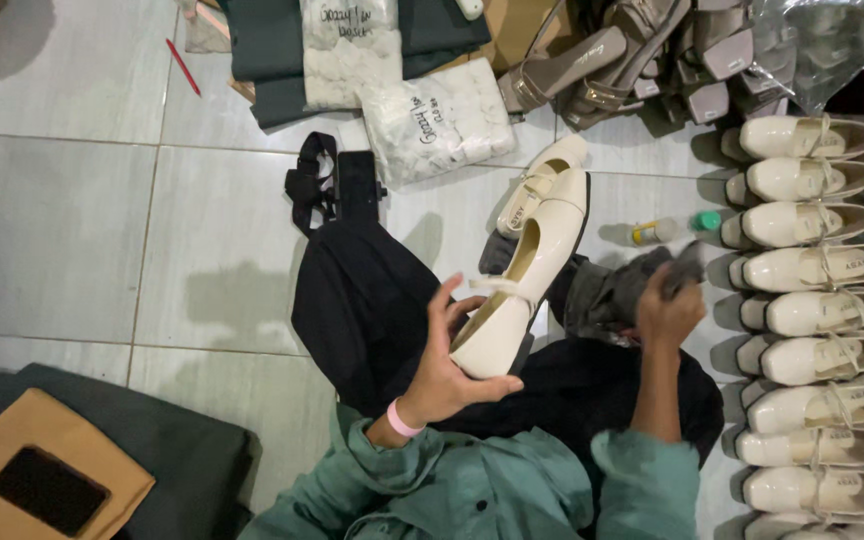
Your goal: The person sits on the floor and wipes a white shoe with a gray cloth. They briefly use a lighter to inspect the sole, then continue wiping the shoe's exterior and interior before placing it back with other shoes.
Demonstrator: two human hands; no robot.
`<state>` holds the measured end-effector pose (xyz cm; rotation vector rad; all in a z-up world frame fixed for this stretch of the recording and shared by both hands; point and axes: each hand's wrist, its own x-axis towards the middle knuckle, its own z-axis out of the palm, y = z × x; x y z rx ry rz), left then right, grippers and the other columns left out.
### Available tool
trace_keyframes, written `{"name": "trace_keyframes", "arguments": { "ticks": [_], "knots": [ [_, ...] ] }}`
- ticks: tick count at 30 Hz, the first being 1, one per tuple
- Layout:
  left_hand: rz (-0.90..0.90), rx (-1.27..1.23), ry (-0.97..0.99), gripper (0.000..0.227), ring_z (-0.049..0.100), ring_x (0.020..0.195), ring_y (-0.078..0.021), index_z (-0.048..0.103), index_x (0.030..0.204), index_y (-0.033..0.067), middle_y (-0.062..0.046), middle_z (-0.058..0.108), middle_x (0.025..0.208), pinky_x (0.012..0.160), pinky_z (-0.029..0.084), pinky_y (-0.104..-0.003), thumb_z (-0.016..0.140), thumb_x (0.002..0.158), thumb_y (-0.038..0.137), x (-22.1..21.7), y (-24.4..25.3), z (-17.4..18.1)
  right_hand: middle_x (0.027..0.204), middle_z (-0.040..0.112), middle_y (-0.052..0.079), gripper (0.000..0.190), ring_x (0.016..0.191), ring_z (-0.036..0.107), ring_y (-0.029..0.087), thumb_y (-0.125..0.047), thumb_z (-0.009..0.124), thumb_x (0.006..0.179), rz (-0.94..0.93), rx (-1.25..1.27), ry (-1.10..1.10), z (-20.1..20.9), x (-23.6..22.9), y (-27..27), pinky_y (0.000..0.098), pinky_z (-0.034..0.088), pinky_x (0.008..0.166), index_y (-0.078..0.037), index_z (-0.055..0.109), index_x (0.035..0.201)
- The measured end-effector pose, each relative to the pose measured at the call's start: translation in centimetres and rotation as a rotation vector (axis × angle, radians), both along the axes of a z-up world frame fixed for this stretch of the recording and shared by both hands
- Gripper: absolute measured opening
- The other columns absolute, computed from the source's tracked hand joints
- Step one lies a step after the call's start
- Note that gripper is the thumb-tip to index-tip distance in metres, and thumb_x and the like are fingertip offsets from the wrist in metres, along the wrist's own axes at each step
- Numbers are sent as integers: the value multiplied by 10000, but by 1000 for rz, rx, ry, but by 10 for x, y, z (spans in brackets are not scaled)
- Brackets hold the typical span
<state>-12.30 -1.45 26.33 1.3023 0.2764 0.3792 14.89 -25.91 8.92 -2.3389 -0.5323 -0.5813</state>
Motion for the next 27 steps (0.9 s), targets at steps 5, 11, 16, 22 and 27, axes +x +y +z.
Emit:
{"name": "trace_keyframes", "arguments": {
  "ticks": [5,11,16,22,27],
  "knots": [
    [-15,214,3,731,519,1338,-262,607,1310,10,-172,499,1427,1116,439,-383,936,731,311,6,5,-16,663,715,103,108,615,723,278,-155,773,822,652,-8,410,79,-105,-2,414,558,609,-50,745,823],
    [55,103,-150,542,580,1215,-254,700,821,3,-192,499,1455,1054,458,-371,664,1000,513,5,3,-35,903,674,190,336,799,706,382,-116,752,539,915,-184,43,138,-127,38,451,579,675,-10,674,848],
    [166,110,-192,559,598,1170,-220,550,957,6,-184,548,1343,1024,450,-343,482,1052,553,-3,0,-33,882,673,141,298,648,644,341,-157,793,575,861,-382,81,166,-126,62,454,523,570,-73,705,847],
    [191,39,-54,803,629,1080,-140,502,1347,-74,-114,626,1233,935,511,-273,296,1052,644,-4,-1,-19,845,607,80,304,619,612,252,-259,791,481,1170,-423,-62,186,-153,66,411,501,539,-182,654,742],
    [208,68,-109,761,609,1122,-155,479,1335,-68,-118,608,1236,993,493,-292,302,1073,625,0,1,-16,790,562,45,345,599,597,240,-298,829,486,1059,-434,-131,191,-142,67,408,469,515,-225,714,803]
  ]
}}
